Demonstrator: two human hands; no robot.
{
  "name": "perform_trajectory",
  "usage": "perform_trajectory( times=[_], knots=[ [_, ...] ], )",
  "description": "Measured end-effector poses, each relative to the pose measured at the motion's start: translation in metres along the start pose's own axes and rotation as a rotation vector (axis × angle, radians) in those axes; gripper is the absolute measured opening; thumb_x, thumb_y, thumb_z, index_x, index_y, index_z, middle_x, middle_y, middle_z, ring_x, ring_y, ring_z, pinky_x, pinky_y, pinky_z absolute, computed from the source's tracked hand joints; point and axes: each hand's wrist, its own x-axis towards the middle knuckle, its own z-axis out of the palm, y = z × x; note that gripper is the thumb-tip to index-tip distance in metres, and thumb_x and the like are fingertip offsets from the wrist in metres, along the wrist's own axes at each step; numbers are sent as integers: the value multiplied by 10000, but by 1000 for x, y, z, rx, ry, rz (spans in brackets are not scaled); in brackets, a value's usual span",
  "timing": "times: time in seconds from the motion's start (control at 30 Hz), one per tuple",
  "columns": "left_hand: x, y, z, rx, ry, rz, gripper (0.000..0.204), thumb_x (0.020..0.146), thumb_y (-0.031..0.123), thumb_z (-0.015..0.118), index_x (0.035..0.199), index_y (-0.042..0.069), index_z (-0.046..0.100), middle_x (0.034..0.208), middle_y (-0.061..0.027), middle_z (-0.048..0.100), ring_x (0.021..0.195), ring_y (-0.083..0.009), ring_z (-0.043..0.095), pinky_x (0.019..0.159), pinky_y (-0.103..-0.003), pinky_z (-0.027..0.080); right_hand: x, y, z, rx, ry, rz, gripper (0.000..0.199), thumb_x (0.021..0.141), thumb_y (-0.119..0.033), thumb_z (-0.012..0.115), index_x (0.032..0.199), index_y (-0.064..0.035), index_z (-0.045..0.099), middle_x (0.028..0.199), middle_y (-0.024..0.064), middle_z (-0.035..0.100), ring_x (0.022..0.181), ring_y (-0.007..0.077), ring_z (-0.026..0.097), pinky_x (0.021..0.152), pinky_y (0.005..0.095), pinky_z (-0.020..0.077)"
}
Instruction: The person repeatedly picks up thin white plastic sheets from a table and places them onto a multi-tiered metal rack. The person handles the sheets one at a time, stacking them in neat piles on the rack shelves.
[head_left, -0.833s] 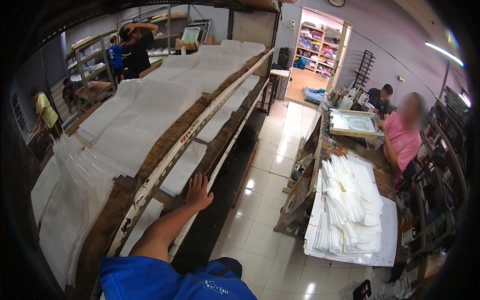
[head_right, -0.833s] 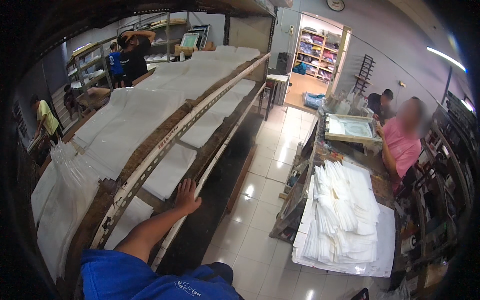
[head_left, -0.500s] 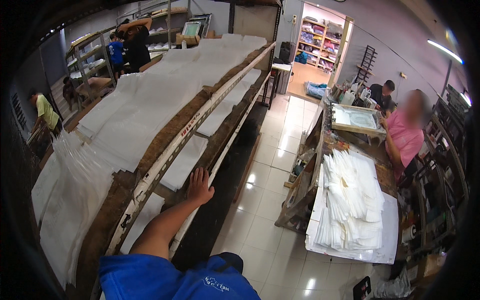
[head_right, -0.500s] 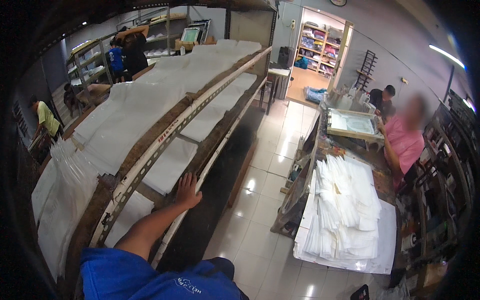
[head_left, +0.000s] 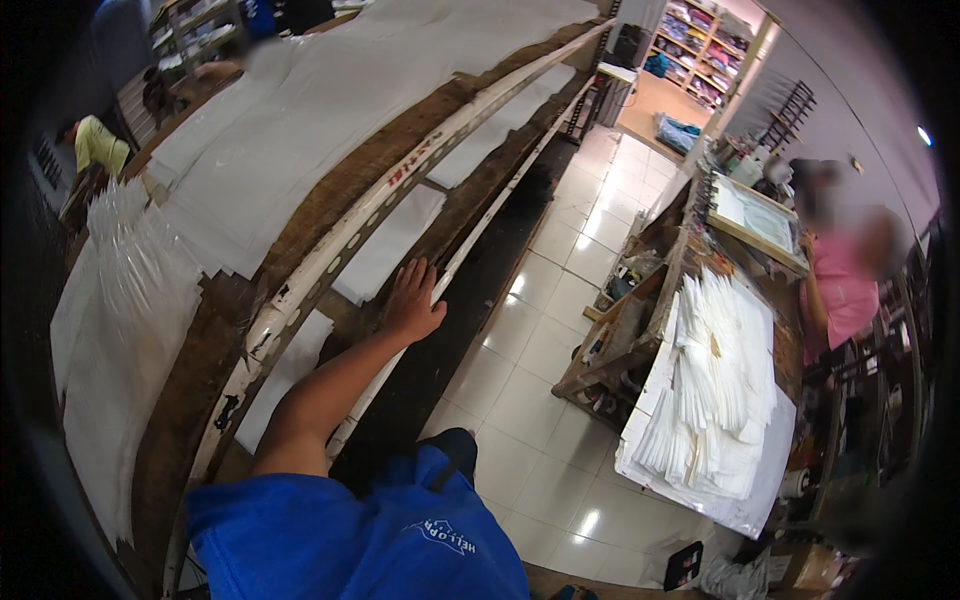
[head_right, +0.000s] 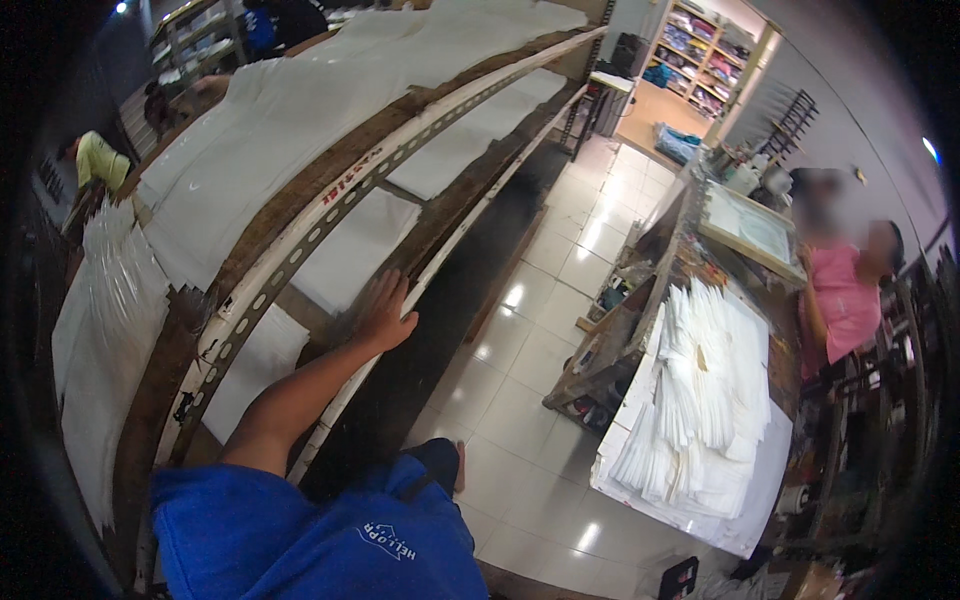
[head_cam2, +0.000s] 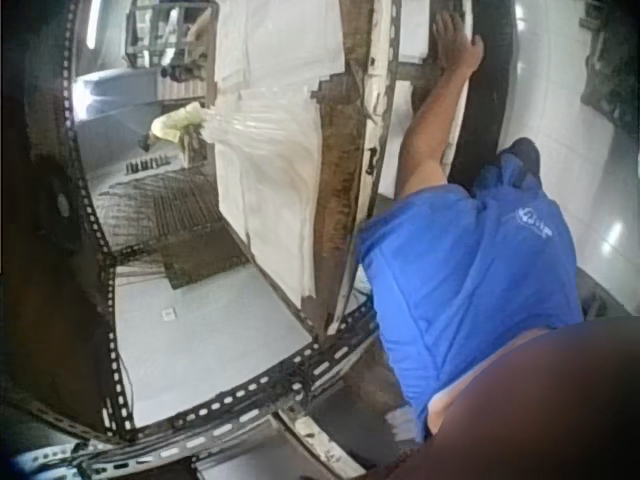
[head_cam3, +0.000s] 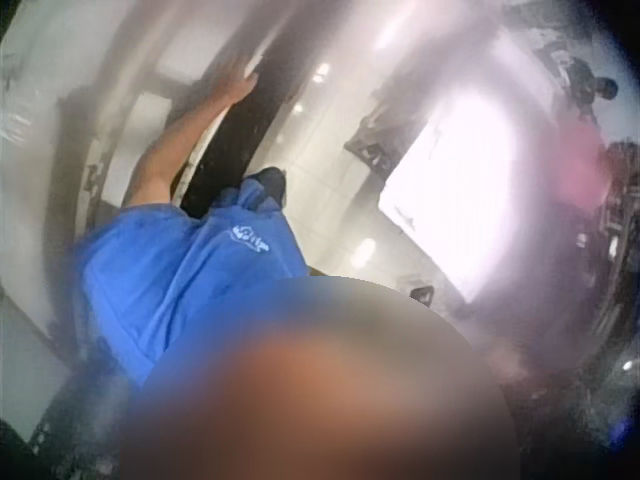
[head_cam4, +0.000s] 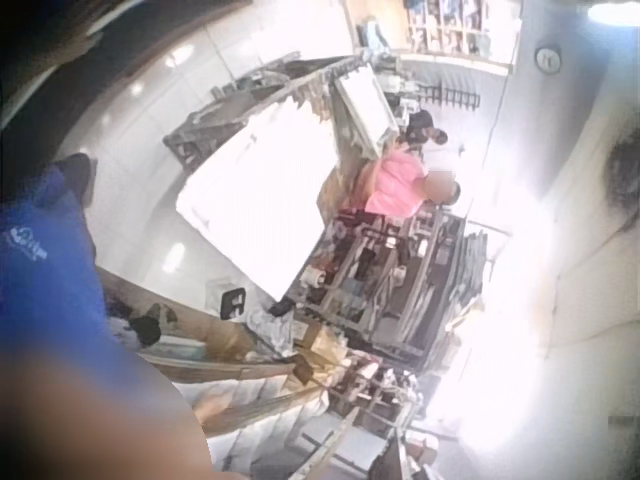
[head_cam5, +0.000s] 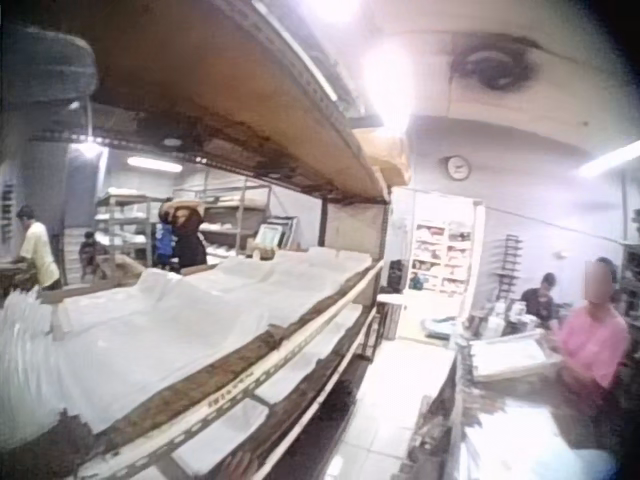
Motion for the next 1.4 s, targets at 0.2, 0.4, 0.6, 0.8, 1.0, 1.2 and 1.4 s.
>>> perform_trajectory(
  times=[0.2,0.4,0.6,0.8,1.0,1.2,1.4],
  knots=[
    [4,4,-5,-50,-73,-82,684,879,404,536,1395,-11,365,1506,-193,245,1418,-325,184,1169,-431,166,-13,-189,65,654,-976,-370,418,966,-296,516,1259,1,532,1266,192,563,1085,325,574,949,408,434],
    [-9,18,-4,-458,132,-179,559,858,370,600,1257,-14,527,1398,-215,414,1334,-337,358,1117,-422,287,-27,-462,93,1319,-1039,-813,297,900,-72,591,1152,82,562,1034,194,656,989,239,638,882,327,486],
    [-116,90,-13,-965,24,-464,203,897,151,598,1053,23,616,1120,-124,629,1052,-238,605,858,-366,498,-20,-616,0,1559,-1150,-1257,285,915,-60,556,1176,55,567,1012,178,671,968,216,648,874,313,488],
    [-244,49,47,-2002,445,-1007,281,953,229,491,1140,44,590,1138,-105,625,1075,-233,596,938,-381,466,-48,-667,-9,1462,-1283,-1624,284,904,-59,564,1163,59,580,1009,175,677,942,218,659,840,310,501],
    [-310,37,50,-2148,1652,-670,304,919,234,521,1186,96,563,1216,-77,591,1171,-254,530,1000,-437,431,-94,-687,-81,1354,-1224,-2184,286,920,-104,550,1150,62,587,1041,144,676,965,200,641,863,311,486],
    [-366,34,-6,-1996,2169,-272,403,943,448,450,1189,157,581,1194,-53,602,1126,-245,546,993,-438,412,-144,-679,-127,1330,-1262,-2567,277,930,-96,543,1171,33,581,1031,132,669,972,188,630,843,310,494],
    [-381,39,-30,-1998,2200,77,567,896,568,496,1235,116,546,1232,-65,576,1194,-252,495,1024,-420,366,-202,-687,-190,1393,-881,-2972,289,960,-140,544,1201,19,559,1040,104,652,965,176,624,860,314,492]
  ],
)
